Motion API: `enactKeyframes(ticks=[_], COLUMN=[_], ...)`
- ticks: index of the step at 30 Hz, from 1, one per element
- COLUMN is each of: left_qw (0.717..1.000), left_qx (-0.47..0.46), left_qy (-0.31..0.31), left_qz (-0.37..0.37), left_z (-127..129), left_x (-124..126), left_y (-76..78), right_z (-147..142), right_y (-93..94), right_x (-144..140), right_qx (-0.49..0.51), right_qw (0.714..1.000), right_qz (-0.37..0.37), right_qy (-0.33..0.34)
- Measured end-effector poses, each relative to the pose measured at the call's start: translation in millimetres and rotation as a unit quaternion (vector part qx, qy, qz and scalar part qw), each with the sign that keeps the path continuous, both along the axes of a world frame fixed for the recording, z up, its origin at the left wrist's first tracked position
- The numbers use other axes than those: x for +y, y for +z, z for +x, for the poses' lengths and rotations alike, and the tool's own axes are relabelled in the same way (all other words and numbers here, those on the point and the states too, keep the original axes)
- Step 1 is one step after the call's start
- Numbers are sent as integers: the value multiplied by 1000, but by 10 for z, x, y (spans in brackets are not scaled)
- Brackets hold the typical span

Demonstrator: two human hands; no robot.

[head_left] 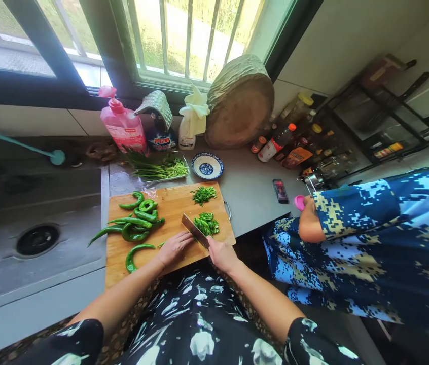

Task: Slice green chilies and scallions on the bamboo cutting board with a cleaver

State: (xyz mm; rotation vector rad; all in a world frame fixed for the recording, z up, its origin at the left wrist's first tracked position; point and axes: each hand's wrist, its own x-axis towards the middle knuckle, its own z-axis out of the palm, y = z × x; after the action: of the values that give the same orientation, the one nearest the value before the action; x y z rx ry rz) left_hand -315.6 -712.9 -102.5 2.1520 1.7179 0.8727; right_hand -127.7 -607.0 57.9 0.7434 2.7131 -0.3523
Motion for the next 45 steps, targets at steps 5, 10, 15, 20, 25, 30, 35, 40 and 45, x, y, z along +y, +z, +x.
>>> enactKeyframes(ticks=[5,10,15,20,25,30,35,40,45], left_qw=[1000,1000,1000,1000,1000,1000,999,999,999], left_qx=[-19,-18,-5,13,17,6,27,34,45], left_qy=[-12,-25,-28,0,3,18,10,22,26], left_qz=[-3,2,-6,-6,-12,-10,14,12,8], left_z=[-26,-55,-87,-125,-107,-80,-94,-83,-85], left_x=[-5,53,122,95,75,64,42,20,16], left_y=[42,121,231,235,159,83,25,-23,2], right_z=[-130,-250,-190,-160,-88,-86,-261,-272,-249], right_y=[-165,-357,-287,-157,-94,-185,-338,-262,-115], right_x=[-61,-17,31,-8,-76,-158,-106,-12,-56], right_qx=[2,14,16,20,2,-2,9,8,-1], right_qw=[1000,999,999,998,999,999,999,998,999], right_qz=[4,22,24,23,14,19,35,32,17], right_qy=[-11,-42,-45,-46,-42,-41,-41,-54,-39])
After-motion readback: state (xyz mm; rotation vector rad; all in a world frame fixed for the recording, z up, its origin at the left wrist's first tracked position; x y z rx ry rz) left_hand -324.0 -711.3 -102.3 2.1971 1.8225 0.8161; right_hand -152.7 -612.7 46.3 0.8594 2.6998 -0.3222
